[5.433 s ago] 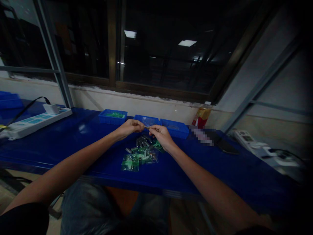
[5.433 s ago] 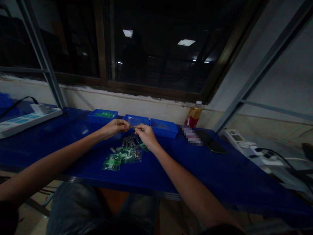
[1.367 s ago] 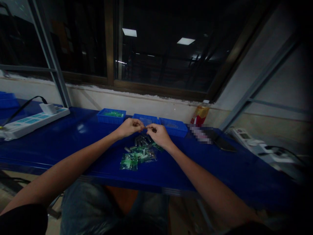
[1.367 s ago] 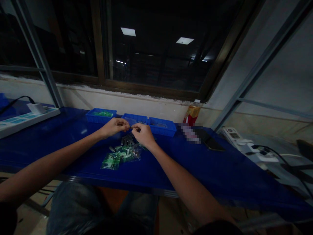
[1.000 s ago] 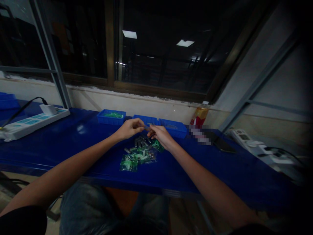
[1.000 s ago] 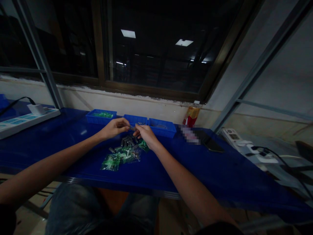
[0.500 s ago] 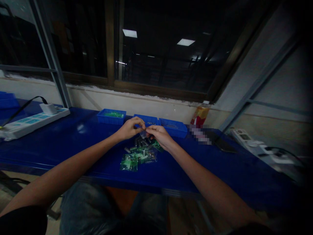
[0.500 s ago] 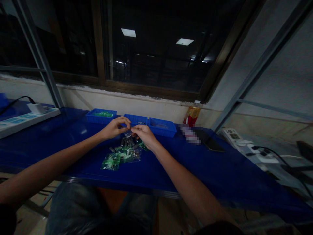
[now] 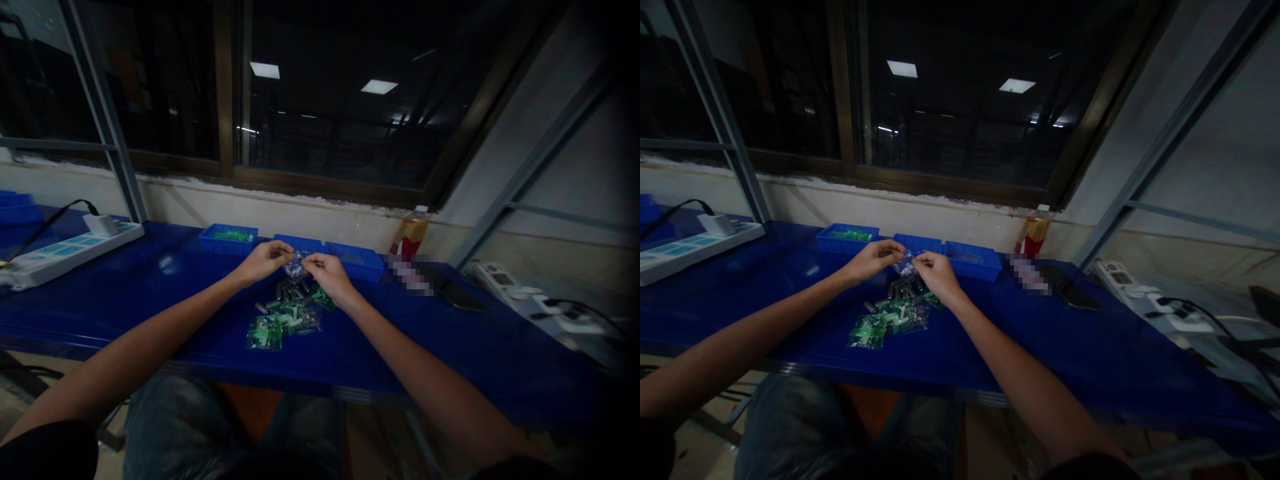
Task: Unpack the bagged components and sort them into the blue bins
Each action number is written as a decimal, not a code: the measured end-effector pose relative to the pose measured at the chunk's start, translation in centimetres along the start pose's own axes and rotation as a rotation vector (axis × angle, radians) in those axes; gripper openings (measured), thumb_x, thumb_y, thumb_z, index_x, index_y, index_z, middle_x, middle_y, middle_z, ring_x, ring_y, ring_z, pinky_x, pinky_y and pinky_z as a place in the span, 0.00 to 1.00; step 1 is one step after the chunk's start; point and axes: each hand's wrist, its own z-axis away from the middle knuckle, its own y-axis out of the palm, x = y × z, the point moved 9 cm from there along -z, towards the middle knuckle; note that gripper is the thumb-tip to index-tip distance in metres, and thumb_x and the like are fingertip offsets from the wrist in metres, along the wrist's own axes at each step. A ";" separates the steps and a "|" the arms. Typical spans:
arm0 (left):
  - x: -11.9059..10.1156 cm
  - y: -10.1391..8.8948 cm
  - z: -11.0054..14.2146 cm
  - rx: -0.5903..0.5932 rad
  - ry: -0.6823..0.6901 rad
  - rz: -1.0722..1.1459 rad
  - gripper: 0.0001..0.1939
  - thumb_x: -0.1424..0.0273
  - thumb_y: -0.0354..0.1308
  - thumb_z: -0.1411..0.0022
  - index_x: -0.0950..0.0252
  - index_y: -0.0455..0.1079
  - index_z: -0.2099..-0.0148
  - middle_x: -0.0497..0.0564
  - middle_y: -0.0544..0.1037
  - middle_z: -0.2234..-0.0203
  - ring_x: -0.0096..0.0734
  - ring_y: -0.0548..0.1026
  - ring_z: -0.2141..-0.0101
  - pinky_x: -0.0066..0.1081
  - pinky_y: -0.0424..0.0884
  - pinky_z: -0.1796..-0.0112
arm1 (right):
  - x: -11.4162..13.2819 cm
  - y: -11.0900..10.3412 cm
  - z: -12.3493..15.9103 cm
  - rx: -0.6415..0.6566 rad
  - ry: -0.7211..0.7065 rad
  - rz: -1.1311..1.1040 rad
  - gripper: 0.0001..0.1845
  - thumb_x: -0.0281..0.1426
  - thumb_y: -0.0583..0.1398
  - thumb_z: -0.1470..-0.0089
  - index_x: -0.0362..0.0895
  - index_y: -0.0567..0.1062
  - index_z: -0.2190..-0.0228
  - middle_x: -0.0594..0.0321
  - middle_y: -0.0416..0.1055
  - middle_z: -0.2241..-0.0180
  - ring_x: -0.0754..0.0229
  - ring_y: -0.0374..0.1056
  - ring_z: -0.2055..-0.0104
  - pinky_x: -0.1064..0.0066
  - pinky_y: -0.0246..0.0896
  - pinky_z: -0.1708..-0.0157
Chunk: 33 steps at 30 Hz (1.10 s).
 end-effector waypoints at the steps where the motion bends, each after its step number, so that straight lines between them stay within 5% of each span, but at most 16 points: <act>1: 0.0 0.3 0.0 0.020 0.003 -0.019 0.10 0.68 0.56 0.46 0.70 0.69 0.63 0.51 0.74 0.70 0.28 0.70 0.69 0.30 0.65 0.64 | 0.2 0.1 0.0 0.003 -0.028 0.015 0.10 0.36 0.58 0.58 0.42 0.71 0.79 0.66 0.66 0.81 0.65 0.61 0.77 0.72 0.54 0.74; 9: 0.8 0.8 0.0 0.058 -0.059 -0.028 0.09 0.69 0.57 0.47 0.70 0.72 0.69 0.50 0.75 0.76 0.25 0.70 0.74 0.26 0.64 0.69 | 0.4 0.4 0.0 0.009 -0.108 0.086 0.09 0.36 0.58 0.57 0.42 0.72 0.79 0.65 0.67 0.80 0.64 0.62 0.76 0.71 0.56 0.73; 33: 1.0 1.0 0.3 0.056 -0.178 0.130 0.02 0.76 0.58 0.50 0.71 0.70 0.72 0.48 0.74 0.78 0.23 0.70 0.75 0.27 0.64 0.68 | -0.9 1.0 0.8 -0.080 0.061 -0.109 0.07 0.36 0.57 0.56 0.44 0.68 0.76 0.69 0.63 0.82 0.66 0.59 0.79 0.74 0.55 0.78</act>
